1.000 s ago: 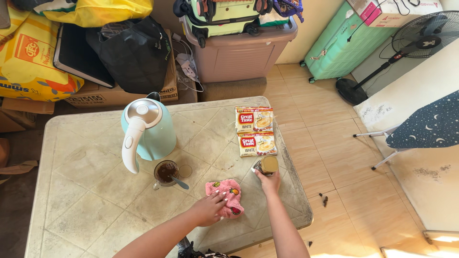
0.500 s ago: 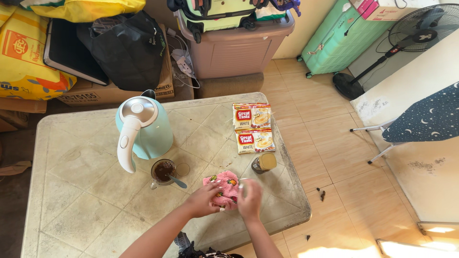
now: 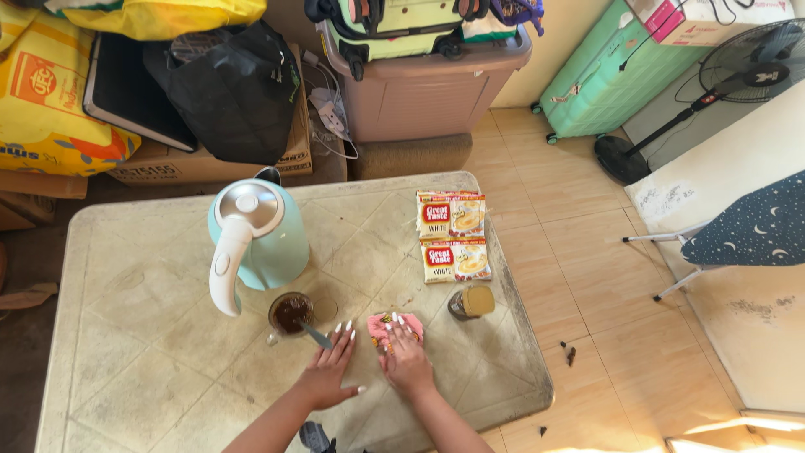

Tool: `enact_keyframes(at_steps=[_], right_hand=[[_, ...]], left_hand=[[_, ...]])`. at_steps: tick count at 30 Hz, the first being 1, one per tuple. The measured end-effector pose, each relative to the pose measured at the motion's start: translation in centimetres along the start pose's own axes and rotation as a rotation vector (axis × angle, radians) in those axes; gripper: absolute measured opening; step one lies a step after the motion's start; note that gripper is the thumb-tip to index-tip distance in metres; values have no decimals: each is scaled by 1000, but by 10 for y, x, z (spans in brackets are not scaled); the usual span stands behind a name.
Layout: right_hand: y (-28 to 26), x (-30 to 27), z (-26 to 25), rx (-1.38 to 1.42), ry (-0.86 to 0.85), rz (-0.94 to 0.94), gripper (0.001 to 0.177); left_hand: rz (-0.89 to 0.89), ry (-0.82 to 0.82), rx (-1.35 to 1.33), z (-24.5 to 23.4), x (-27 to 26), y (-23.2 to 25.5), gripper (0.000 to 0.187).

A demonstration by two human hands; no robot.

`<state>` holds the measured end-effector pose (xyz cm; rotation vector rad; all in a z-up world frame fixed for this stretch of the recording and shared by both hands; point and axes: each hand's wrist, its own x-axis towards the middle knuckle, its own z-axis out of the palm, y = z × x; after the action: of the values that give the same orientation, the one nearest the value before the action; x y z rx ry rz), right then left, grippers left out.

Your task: The person adds a spoonful of a brown paste from a jar into a glass mug, stirs the mixture, wipes the electric kettle and table with a cloth, then adds more paste and stirs again. The person handles a jar, spoon, glass mug, electric kettle, and cloth on a cluttered table.

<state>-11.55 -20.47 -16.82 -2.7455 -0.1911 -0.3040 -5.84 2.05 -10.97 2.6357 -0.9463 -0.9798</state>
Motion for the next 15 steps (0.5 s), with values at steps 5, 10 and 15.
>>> enact_keyframes(at_steps=[5,10,15], right_hand=[[62,47,29,-147,61,-11,55],[117,118,35,-146,102,69,43],[91,98,25,70,77,178,43]], left_hand=[[58,-58,-14,-11,-5,-1,112],[71,-82,-30,-10,-4,-5,113],[65,-139,-51,-15,-1,-4,116]])
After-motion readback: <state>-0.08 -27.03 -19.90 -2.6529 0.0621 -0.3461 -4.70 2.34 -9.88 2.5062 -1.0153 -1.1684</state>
